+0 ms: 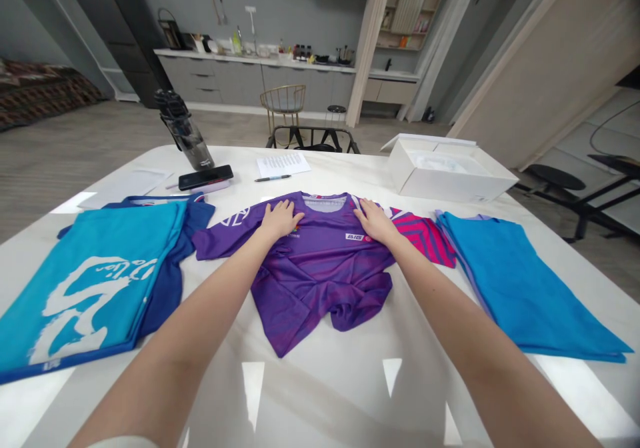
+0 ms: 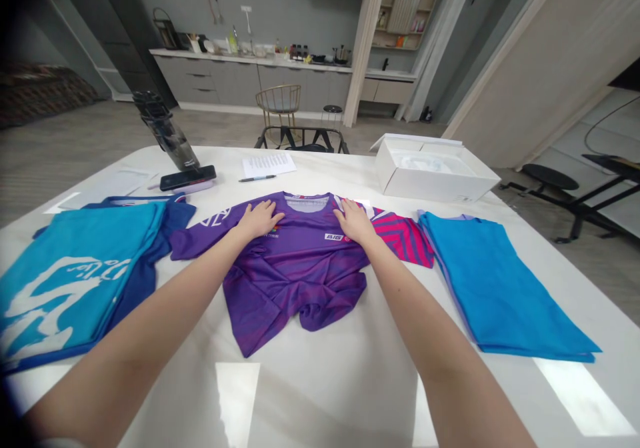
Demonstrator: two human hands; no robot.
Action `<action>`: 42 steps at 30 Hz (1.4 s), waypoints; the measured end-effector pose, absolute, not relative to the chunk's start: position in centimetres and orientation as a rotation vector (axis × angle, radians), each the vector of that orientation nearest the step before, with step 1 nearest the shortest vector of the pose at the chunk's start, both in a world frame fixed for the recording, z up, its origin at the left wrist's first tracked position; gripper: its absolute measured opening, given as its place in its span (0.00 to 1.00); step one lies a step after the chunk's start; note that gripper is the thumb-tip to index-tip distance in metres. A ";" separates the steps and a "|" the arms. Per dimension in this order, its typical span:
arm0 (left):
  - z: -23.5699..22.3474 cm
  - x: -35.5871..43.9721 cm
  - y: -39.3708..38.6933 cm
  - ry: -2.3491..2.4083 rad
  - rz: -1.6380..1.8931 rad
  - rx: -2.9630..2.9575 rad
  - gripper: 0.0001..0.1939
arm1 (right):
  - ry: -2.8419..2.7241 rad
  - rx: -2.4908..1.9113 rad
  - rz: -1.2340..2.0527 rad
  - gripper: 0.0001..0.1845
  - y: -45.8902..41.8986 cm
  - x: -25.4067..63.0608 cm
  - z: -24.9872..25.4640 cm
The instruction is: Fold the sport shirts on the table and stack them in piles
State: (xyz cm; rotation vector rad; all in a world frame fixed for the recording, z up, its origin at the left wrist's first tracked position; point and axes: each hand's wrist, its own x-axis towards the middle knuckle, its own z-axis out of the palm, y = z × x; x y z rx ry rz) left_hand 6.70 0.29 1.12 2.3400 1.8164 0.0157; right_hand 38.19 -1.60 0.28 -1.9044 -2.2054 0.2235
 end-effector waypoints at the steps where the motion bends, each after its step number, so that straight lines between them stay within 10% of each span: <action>1: 1.0 7.1 0.3 1.798 0.009 2.349 0.38 | -2.219 -1.921 0.271 0.38 -1.3 37.2 0.0; 12: 0.2 6.8 2.4 1.829 -0.056 2.220 0.52 | -2.280 -2.049 0.259 0.48 0.9 34.0 -1.5; 34: -1.8 6.4 10.0 1.866 0.133 2.360 0.43 | -2.279 -2.026 0.159 0.45 10.0 34.7 -1.6; 42: 0.2 9.0 5.5 1.692 0.347 2.666 0.24 | -2.230 -1.874 -0.135 0.30 5.3 32.9 0.2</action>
